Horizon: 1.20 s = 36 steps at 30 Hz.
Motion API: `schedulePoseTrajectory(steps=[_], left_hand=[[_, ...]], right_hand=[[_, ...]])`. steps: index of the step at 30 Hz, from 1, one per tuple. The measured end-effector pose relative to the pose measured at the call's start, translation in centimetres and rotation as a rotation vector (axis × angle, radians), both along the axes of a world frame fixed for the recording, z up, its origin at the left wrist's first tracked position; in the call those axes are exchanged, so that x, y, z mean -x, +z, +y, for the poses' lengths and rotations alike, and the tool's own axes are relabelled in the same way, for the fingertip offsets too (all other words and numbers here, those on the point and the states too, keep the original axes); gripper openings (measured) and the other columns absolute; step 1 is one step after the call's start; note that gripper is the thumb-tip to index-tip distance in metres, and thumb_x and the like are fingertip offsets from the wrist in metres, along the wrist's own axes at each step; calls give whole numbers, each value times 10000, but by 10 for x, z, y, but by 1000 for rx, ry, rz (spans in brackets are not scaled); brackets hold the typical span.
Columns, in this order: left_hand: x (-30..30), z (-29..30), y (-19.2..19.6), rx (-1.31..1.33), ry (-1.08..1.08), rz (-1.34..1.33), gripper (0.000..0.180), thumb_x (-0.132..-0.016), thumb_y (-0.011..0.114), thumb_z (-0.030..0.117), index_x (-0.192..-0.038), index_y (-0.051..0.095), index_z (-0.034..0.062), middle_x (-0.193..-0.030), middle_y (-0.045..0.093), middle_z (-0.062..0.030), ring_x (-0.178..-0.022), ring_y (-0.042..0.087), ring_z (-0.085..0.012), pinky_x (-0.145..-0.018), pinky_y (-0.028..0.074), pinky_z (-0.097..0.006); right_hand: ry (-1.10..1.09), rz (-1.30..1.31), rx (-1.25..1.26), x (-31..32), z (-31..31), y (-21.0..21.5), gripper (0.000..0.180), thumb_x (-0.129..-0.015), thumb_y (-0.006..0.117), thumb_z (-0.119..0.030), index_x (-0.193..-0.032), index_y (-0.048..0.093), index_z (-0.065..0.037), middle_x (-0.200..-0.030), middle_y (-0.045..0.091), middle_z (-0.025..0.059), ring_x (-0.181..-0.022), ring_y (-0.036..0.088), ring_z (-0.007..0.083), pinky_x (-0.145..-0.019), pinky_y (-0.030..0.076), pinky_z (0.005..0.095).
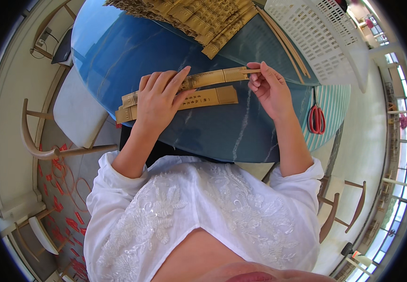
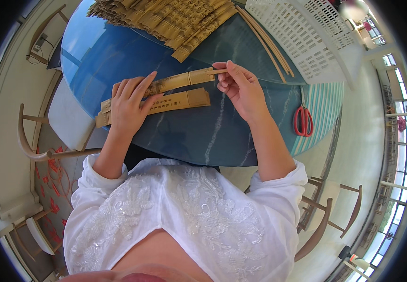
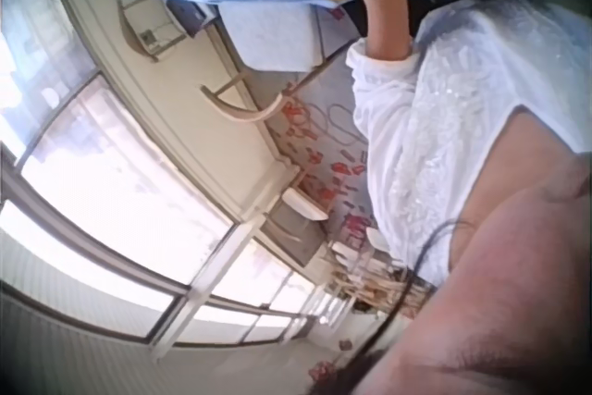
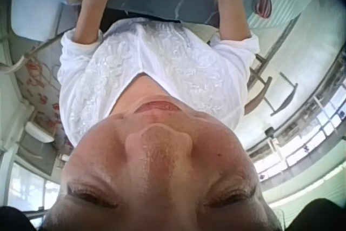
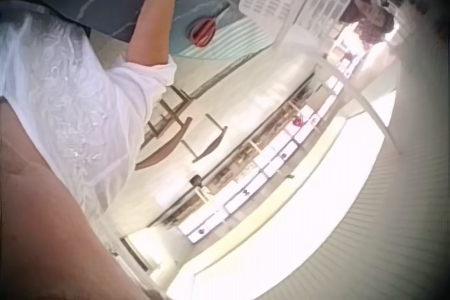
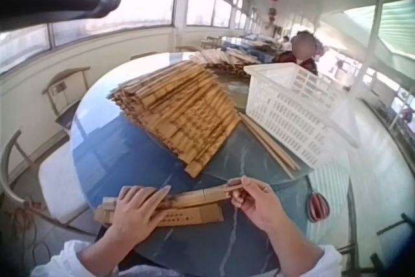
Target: The person repeatedly picks up thin bamboo strips from a white basket and inserts them into slots on rectangular bamboo pieces on a blue table. The person handles the strips one at a time, aligning and sliding them into place, then returns to the basket for more strips.
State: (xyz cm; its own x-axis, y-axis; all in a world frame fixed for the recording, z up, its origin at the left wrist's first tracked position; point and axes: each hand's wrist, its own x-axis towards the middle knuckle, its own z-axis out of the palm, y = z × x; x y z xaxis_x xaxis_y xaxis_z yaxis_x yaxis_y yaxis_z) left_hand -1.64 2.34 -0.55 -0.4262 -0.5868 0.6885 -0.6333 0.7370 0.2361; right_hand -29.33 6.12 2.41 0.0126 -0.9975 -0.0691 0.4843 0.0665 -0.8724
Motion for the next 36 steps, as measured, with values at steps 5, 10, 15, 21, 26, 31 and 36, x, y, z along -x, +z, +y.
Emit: schedulePoseTrajectory(steps=[5, 10, 15, 21, 26, 31, 36], left_hand=[[1, 3, 1, -95, 78, -8, 547, -755, 805, 292, -1261, 651, 151, -955, 584, -45, -835, 594, -226, -759, 477, -359], [0, 4, -1, -116, 88, -1, 525, -758, 800, 315, -1238, 667, 152, -955, 571, -55, -792, 592, -225, -698, 499, -351], [-1, 3, -1, -86, 72, 1, 498, -757, 794, 322, -1201, 684, 126, -942, 574, -59, -782, 591, -230, -693, 497, -350], [-2, 3, -1, -56, 75, 6, 494, -758, 788, 321, -1188, 685, 101, -925, 577, -65, -782, 591, -231, -690, 496, -354], [-1, 3, 1, -47, 54, 19, 489, -741, 799, 307, -1173, 694, 106, -918, 572, -60, -773, 583, -225, -688, 493, -353], [-1, 3, 1, -35, 52, 20, 485, -730, 805, 307, -1163, 701, 113, -909, 564, -53, -769, 576, -217, -683, 490, -350], [-2, 4, 1, -23, 65, 17, 484, -727, 807, 310, -1158, 704, 115, -908, 562, -50, -767, 573, -214, -684, 489, -348]], right_hand=[[-146, -102, 98, 17, -4, -4, 290, -997, 598, -242, -1070, 653, 33, -759, 560, 12, -676, 474, 86, -647, 433, 237], [-205, -152, 104, 21, -3, 6, 326, -1006, 577, -270, -1115, 629, 34, -784, 552, 15, -704, 479, 97, -680, 442, 251], [-92, -263, 54, 23, -4, 5, 392, -1019, 538, -315, -1193, 584, 34, -821, 544, 20, -741, 490, 114, -708, 454, 270], [118, -334, -71, 14, -4, 10, 570, -1025, 472, -440, -1320, 503, 47, -810, 525, 32, -757, 479, 140, -702, 447, 271], [230, -284, -138, 8, -1, 10, 635, -1029, 452, -457, -1361, 458, 84, -791, 504, 31, -754, 454, 154, -668, 430, 259], [193, -244, -93, 12, -2, 2, 533, -1039, 470, -391, -1257, 567, 86, -781, 552, 45, -752, 494, 166, -698, 457, 270], [133, -124, -15, 15, -3, -1, 405, -1011, 556, -334, -1068, 657, 53, -778, 607, 69, -690, 520, 157, -656, 461, 276]])
